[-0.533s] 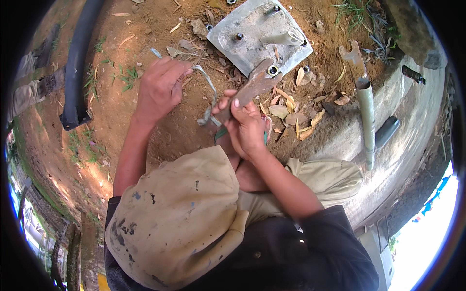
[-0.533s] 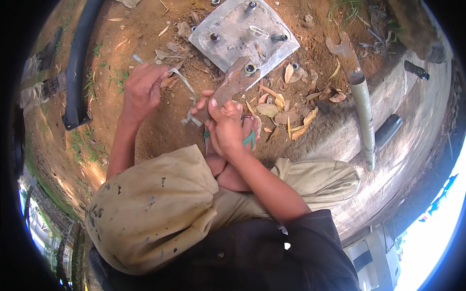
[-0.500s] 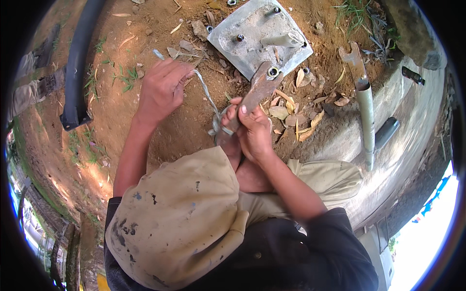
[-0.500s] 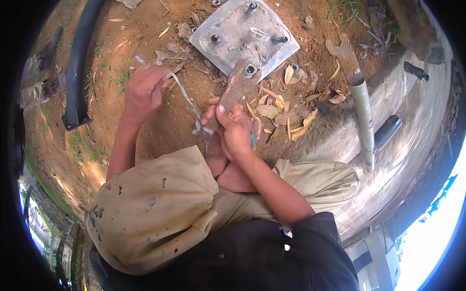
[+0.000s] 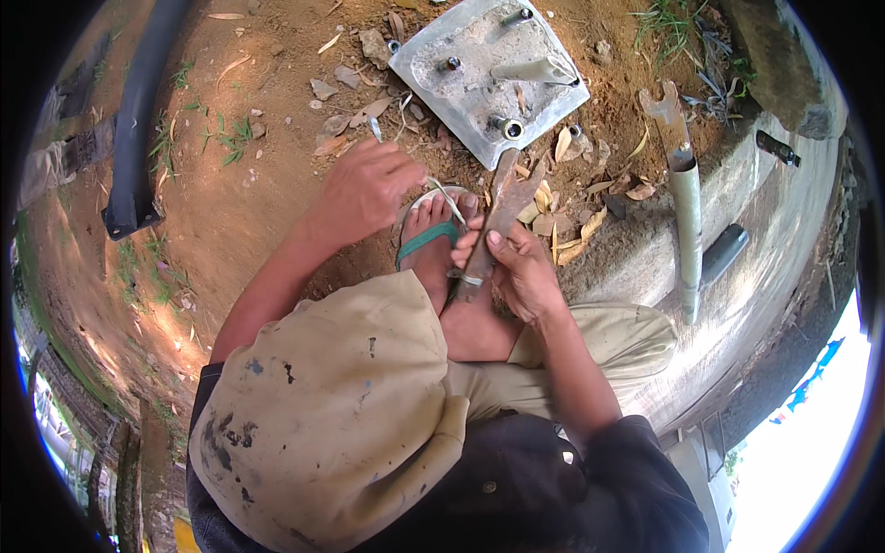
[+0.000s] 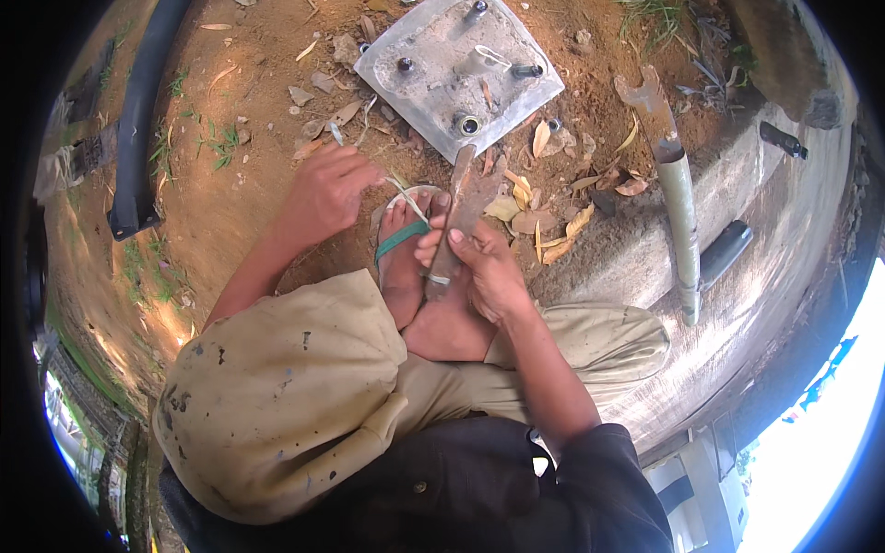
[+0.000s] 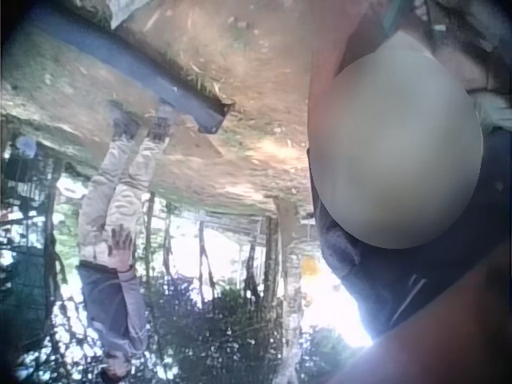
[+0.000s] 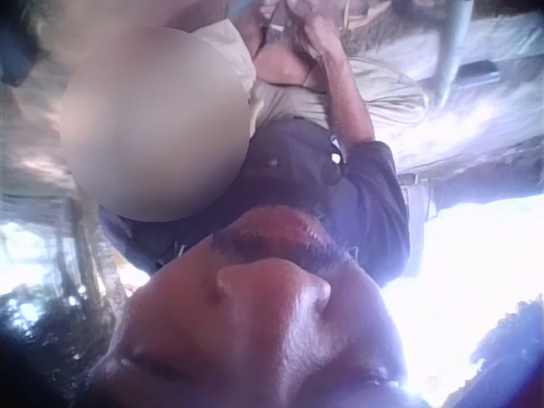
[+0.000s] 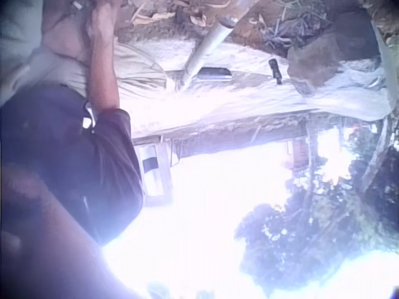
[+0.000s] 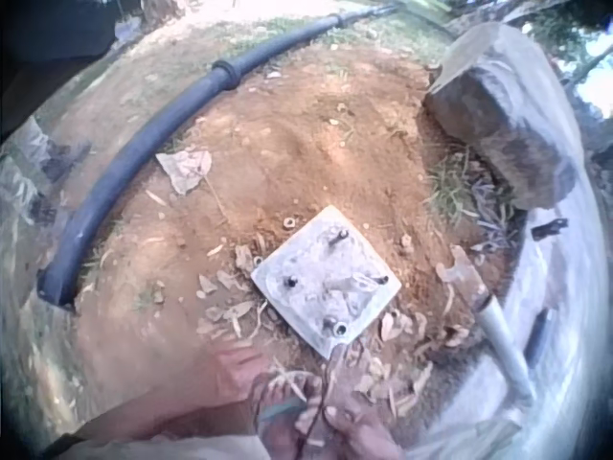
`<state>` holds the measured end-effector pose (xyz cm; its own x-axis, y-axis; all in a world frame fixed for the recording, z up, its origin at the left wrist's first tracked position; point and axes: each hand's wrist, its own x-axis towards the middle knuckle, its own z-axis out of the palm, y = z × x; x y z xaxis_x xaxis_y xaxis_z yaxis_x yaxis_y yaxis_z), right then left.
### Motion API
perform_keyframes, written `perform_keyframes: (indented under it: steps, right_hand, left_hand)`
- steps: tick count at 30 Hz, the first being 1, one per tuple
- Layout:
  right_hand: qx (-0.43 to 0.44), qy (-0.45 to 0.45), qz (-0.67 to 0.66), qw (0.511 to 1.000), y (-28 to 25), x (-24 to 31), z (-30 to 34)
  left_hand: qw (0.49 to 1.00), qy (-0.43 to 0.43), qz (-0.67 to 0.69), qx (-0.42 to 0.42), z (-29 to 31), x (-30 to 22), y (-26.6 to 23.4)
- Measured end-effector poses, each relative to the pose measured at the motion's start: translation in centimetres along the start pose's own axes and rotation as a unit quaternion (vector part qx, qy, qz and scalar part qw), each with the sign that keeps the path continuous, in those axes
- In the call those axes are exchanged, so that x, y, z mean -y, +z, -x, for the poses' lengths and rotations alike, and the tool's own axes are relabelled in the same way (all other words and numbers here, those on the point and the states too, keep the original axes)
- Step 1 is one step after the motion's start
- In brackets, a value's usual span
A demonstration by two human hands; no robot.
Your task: The person, sitting on the ground, uses an open-end wrench to scrape dirt and debris off a metal baseplate and around the bolts attached to it.
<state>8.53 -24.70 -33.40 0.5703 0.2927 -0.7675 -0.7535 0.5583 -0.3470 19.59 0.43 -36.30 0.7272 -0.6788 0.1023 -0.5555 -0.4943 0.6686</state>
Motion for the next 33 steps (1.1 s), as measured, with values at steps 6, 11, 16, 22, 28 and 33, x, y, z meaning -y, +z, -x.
perform_keyframes:
  steps: [6,11,16,22,28,33]
  right_hand:
    - [-0.018,0.000,-0.114,0.993,5.9,-2.8,-3.8]
    - [-0.014,-0.049,-0.174,0.983,8.6,-3.0,-5.8]
    - [-0.002,-0.084,-0.251,0.964,10.7,-2.9,-7.6]
    - [0.011,-0.143,-0.314,0.938,12.7,-2.2,-9.4]
    - [0.010,-0.199,-0.341,0.919,13.2,-0.7,-11.8]
    - [0.011,-0.135,-0.254,0.958,11.3,-1.4,-8.3]
  left_hand:
    - [0.997,-0.027,-0.030,-0.064,-0.7,1.7,-3.6]
    - [0.995,-0.050,-0.044,-0.080,-0.1,2.7,-4.6]
    - [0.991,-0.073,-0.060,-0.089,0.0,2.9,-5.6]
    - [0.986,-0.077,-0.108,-0.105,-1.0,3.0,-8.3]
    - [0.983,-0.065,-0.126,-0.113,-1.5,3.1,-9.4]
    - [0.983,-0.065,-0.131,-0.114,-1.5,3.2,-9.2]
